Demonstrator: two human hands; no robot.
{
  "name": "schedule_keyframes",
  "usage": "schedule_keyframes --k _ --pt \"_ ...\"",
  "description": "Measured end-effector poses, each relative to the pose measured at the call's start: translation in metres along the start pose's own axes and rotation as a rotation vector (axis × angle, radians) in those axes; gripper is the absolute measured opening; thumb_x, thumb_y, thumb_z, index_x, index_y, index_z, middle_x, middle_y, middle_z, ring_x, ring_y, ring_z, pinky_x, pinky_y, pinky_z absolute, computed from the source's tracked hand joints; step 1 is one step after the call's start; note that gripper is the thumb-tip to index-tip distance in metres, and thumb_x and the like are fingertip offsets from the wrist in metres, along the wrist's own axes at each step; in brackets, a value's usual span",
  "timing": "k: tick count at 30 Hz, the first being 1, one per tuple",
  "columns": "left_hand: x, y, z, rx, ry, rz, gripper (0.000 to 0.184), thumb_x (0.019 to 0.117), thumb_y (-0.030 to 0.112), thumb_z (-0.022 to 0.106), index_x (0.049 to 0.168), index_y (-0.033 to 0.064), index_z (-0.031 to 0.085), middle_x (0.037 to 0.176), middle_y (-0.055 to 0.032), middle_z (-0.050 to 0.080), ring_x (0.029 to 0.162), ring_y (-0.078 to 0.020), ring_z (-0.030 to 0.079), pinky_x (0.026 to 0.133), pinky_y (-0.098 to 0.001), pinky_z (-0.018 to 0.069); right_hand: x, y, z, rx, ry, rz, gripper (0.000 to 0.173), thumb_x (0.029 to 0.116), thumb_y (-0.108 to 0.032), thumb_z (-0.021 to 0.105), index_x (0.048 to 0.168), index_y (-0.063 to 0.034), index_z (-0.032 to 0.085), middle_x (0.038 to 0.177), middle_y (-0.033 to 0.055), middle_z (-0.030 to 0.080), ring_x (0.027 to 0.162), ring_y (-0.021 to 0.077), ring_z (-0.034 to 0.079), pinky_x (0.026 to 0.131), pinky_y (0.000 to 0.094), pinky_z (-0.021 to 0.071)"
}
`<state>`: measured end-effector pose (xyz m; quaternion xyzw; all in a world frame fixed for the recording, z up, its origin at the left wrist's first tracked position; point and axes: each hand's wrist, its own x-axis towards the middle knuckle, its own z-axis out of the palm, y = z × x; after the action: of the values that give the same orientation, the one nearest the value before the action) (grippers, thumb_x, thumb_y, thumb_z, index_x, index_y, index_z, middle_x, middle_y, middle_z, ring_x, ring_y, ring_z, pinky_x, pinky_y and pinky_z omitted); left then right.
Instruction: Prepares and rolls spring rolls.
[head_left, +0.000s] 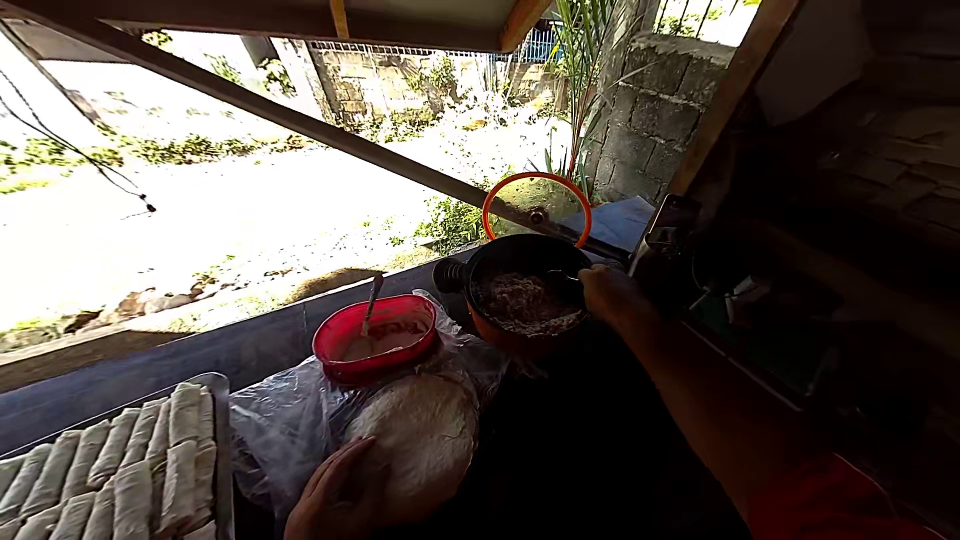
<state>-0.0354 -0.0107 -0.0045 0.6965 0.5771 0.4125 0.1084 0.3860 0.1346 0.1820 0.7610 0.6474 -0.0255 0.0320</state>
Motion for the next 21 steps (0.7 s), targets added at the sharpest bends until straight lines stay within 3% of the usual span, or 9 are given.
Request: schedule_keyframes --k 7,12,21 --pt "-0.001 0.001 -0.001 0.004 -0.003 -0.022 0.041 0.0862 0.030 0.074 0.120 0.0070 0.072 0.123 -0.0107 0.071 0.122 -0.0194 0.065 0.107 -0.0368 0.0503 -0.014 -0.004 -0.019 -0.128 -0.170 -0.123 0.027 0.0998 -0.006 0.053 0.120 -0.0106 0.071 0.122 0.0163 0.068 0.116 0.0358 0.066 0.093 0.0588 0.0550" --pt "-0.001 0.002 -0.001 -0.003 0.002 -0.016 0.041 0.0857 0.029 0.074 0.119 0.0057 0.073 0.123 -0.0118 0.072 0.122 -0.0200 0.065 0.107 -0.0373 0.0500 -0.027 -0.008 -0.034 -0.168 -0.190 -0.115 0.022 0.0993 -0.006 0.055 0.115 -0.0079 0.070 0.116 0.0171 0.070 0.111 0.0368 0.068 0.088 0.0595 0.0558" --pt "-0.001 0.002 -0.001 -0.007 0.002 -0.013 0.041 0.0859 0.029 0.073 0.119 0.0053 0.072 0.123 -0.0115 0.072 0.122 -0.0190 0.065 0.107 -0.0362 0.0501 -0.038 -0.006 -0.049 -0.159 -0.235 -0.188 0.031 0.0993 -0.007 0.055 0.126 -0.0149 0.070 0.120 0.0138 0.070 0.116 0.0343 0.066 0.094 0.0588 0.0538"
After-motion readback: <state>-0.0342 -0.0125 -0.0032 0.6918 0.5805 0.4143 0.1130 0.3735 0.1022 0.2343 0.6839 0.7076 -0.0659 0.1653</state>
